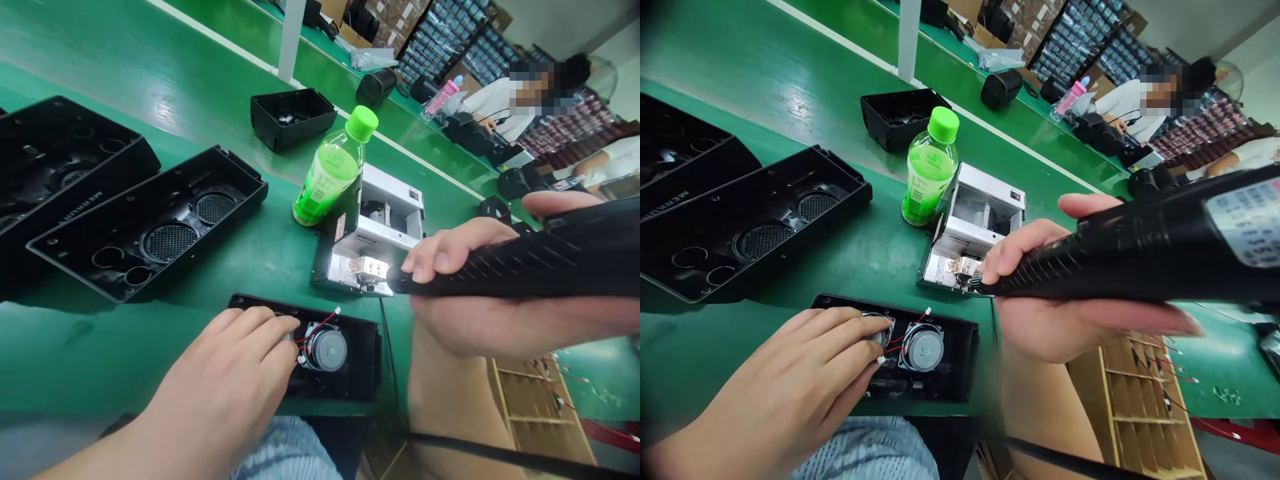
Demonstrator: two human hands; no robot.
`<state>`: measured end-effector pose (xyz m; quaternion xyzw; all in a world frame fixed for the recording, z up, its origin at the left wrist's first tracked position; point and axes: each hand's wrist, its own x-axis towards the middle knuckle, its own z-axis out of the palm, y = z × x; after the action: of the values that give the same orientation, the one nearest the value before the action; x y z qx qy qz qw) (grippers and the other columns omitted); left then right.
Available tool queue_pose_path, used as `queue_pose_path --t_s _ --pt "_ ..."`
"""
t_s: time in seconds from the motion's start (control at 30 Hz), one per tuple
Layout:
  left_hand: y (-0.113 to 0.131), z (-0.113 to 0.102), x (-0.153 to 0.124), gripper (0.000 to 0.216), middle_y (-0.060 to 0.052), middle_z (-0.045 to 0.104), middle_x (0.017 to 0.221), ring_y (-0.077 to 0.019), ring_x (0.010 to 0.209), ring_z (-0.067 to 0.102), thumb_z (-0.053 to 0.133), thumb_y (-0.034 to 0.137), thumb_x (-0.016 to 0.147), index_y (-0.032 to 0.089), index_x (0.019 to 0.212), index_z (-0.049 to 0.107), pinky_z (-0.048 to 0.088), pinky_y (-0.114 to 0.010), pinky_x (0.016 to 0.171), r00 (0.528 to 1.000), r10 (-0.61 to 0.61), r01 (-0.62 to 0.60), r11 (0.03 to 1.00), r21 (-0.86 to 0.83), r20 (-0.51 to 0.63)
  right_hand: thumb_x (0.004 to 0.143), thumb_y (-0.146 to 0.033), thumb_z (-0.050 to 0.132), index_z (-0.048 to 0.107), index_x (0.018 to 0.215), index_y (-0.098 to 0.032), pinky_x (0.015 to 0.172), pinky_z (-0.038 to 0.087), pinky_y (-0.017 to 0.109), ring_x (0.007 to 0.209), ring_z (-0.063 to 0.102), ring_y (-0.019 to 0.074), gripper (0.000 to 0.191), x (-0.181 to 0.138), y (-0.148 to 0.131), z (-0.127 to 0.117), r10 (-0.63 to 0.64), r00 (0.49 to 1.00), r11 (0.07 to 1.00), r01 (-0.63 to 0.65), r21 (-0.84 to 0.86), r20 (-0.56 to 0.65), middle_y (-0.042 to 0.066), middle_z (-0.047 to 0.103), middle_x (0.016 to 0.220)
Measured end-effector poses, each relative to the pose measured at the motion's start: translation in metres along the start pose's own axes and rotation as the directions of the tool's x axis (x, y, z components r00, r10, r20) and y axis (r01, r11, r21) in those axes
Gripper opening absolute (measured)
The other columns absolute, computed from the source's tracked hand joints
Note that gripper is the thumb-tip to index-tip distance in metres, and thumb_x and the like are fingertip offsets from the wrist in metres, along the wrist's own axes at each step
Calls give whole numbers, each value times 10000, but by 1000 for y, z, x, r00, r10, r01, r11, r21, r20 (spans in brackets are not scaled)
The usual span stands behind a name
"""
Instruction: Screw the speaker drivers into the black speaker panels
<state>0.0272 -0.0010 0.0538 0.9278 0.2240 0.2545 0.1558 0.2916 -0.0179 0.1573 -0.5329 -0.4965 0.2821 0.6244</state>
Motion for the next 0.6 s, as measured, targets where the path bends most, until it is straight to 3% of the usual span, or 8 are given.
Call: queue_pose_path --t_s 0.1,0.23,0.37,0.47,0.53,0.6 --pt "1 1 1 295 -32 837 1161 -275 1009 683 528 128 1067 206 862 725 435 -451 864 1000 -12 11 1000 -12 -14 934 -856 592 679 1145 -300 423 511 328 525 669 210 602 -2 0 10 -64 995 998 62 -18 -82 -37 635 664" --pt "0 0 3 280 -30 841 1139 -266 998 687 545 134 1061 207 868 734 441 -439 841 1000 -12 12 1000 -29 6 963 -839 553 641 1101 -282 403 484 345 415 539 166 580 -4 4 22 -194 924 980 195 -33 -329 -91 604 571" --pt "1 2 3 271 -42 831 1133 -262 993 691 536 165 1084 205 884 715 452 -437 845 999 -36 35 999 -41 -32 955 -855 533 654 1080 -268 361 434 339 381 504 160 613 0 10 29 -221 899 974 223 -38 -377 -93 563 546" --pt "3 0 3 191 -49 814 1108 -255 978 693 547 174 1092 170 1166 723 465 -432 857 997 -58 57 998 -31 -45 911 -832 619 677 1063 -267 356 422 334 375 493 155 587 -3 9 25 -187 898 978 207 7 -399 -93 561 535" --pt "5 -5 4 334 -56 803 1129 -247 984 697 542 164 1092 131 1410 638 476 -427 868 996 -78 77 997 -23 -40 917 -781 661 685 1103 -276 392 452 344 412 510 162 539 -13 4 17 -148 907 982 181 46 -394 -85 599 568" --pt "7 -10 7 438 -64 792 1196 -241 1015 702 557 153 1086 130 1523 567 480 -420 878 998 -59 58 998 -30 -28 957 -714 680 689 1188 -320 498 529 358 494 547 168 457 -30 -6 5 -129 937 987 153 51 -324 -78 641 649"
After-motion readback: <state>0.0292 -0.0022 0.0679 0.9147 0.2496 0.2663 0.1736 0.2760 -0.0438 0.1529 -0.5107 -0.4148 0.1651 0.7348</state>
